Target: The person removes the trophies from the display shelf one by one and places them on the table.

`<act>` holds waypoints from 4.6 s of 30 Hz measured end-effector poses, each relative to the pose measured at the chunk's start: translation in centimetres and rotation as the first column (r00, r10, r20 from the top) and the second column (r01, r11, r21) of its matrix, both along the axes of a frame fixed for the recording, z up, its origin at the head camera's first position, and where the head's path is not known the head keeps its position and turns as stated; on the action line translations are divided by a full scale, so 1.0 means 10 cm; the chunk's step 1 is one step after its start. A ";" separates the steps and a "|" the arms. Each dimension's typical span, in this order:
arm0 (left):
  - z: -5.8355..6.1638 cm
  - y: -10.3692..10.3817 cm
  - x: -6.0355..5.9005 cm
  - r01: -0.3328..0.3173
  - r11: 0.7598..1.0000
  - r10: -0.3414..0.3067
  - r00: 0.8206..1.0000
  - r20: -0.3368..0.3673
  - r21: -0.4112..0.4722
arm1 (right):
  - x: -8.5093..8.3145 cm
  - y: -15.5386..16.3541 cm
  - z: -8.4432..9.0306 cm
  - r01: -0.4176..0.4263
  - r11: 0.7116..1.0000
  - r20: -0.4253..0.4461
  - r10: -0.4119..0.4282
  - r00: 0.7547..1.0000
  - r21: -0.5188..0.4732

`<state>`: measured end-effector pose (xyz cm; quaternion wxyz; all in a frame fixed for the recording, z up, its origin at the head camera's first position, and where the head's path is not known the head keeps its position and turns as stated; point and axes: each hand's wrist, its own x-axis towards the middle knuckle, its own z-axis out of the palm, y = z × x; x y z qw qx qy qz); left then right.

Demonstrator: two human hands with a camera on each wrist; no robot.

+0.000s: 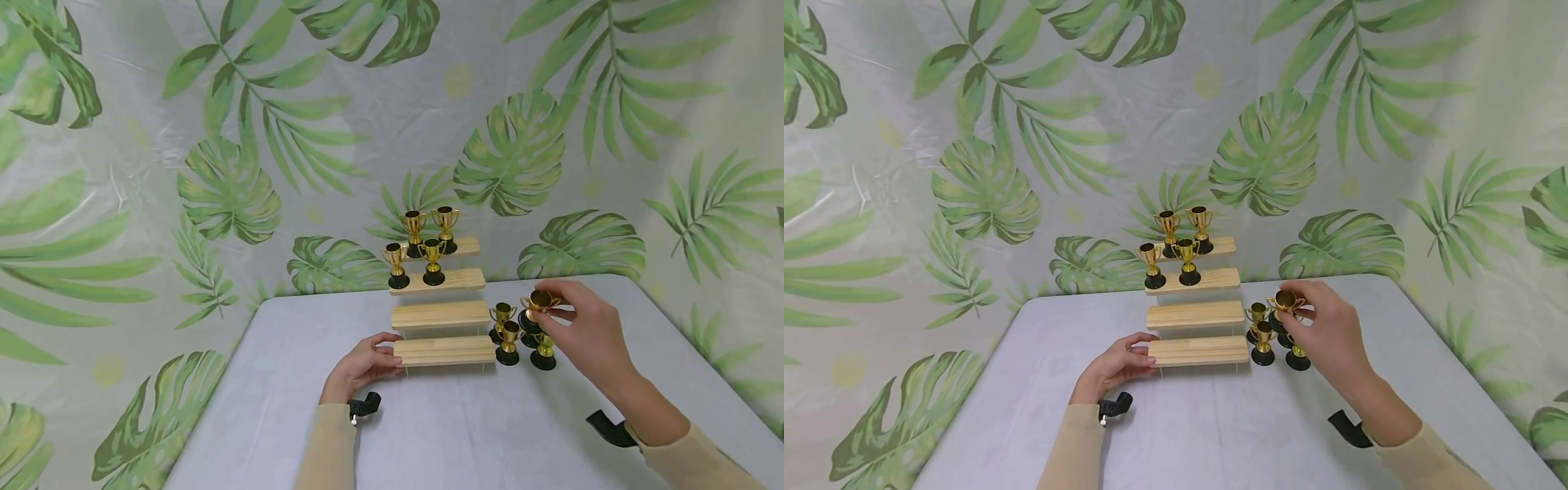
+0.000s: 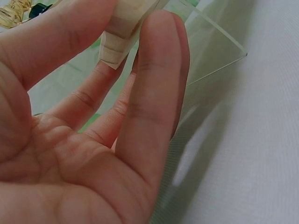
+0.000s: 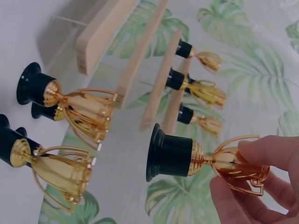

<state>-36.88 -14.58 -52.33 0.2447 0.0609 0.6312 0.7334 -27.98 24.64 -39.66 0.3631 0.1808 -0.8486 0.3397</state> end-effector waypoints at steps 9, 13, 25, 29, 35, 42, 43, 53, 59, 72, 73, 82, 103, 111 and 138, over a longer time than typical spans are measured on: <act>0.01 0.00 0.00 0.001 1.000 -0.001 1.000 0.004 0.005 | 0.05 0.05 -0.09 0.019 1.000 0.011 -0.019 1.000 0.008; 0.02 0.00 0.00 0.003 1.000 -0.003 1.000 0.008 0.011 | 0.09 0.06 -0.11 0.020 1.000 0.014 -0.021 1.000 0.009; -0.01 0.00 -0.01 0.002 1.000 -0.002 1.000 0.018 0.010 | 0.19 0.05 -0.23 0.008 1.000 0.046 -0.008 0.999 0.004; -0.01 0.00 -0.01 -0.001 1.000 0.001 1.000 0.018 0.006 | 0.21 0.04 -0.27 0.002 1.000 0.061 -0.002 0.998 0.000; 0.00 0.00 -0.01 -0.004 1.000 0.004 1.000 0.014 0.002 | 0.22 0.03 -0.36 0.000 1.000 0.083 -0.001 0.997 0.009; 0.01 0.00 -0.01 0.002 1.000 -0.002 1.000 0.020 0.008 | 0.19 0.04 -0.49 0.001 1.000 0.125 -0.002 0.992 0.005; 0.01 0.00 -0.01 0.001 1.000 -0.001 1.000 0.020 0.010 | 0.19 0.04 -0.50 0.000 1.000 0.132 0.000 0.991 0.003; 0.00 0.00 -0.01 -0.012 1.000 0.012 1.000 0.017 0.008 | 0.14 0.03 -0.65 -0.003 1.000 0.198 0.007 0.980 -0.018; 0.01 0.00 -0.01 -0.009 1.000 0.009 1.000 0.007 0.001 | 0.13 0.04 -0.72 -0.005 1.000 0.227 0.011 0.974 -0.024; 0.01 0.01 -0.01 -0.002 1.000 0.002 1.000 0.018 0.009 | 0.06 0.06 -0.85 -0.015 1.000 0.273 0.014 0.962 -0.001; 0.01 0.01 -0.02 -0.002 1.000 0.002 1.000 0.019 0.013 | 0.06 0.06 -0.86 -0.013 1.000 0.276 0.013 0.961 0.001; 0.03 0.01 -0.01 -0.006 1.000 0.006 1.000 0.017 0.005 | 0.05 0.09 -0.90 0.001 1.000 0.331 -0.002 0.944 0.006; 0.01 0.00 -0.01 0.000 1.000 0.000 1.000 0.020 0.014 | 0.04 0.13 -0.96 0.000 0.999 0.345 -0.014 0.938 0.040; -0.02 0.00 -0.01 0.005 1.000 -0.005 1.000 0.025 0.021 | 0.03 0.13 -0.99 0.010 0.998 0.342 -0.030 0.939 0.059; 0.01 0.00 -0.01 0.009 1.000 -0.010 1.000 0.016 0.021 | 0.09 0.15 -0.75 -0.012 0.997 0.321 -0.013 0.947 0.077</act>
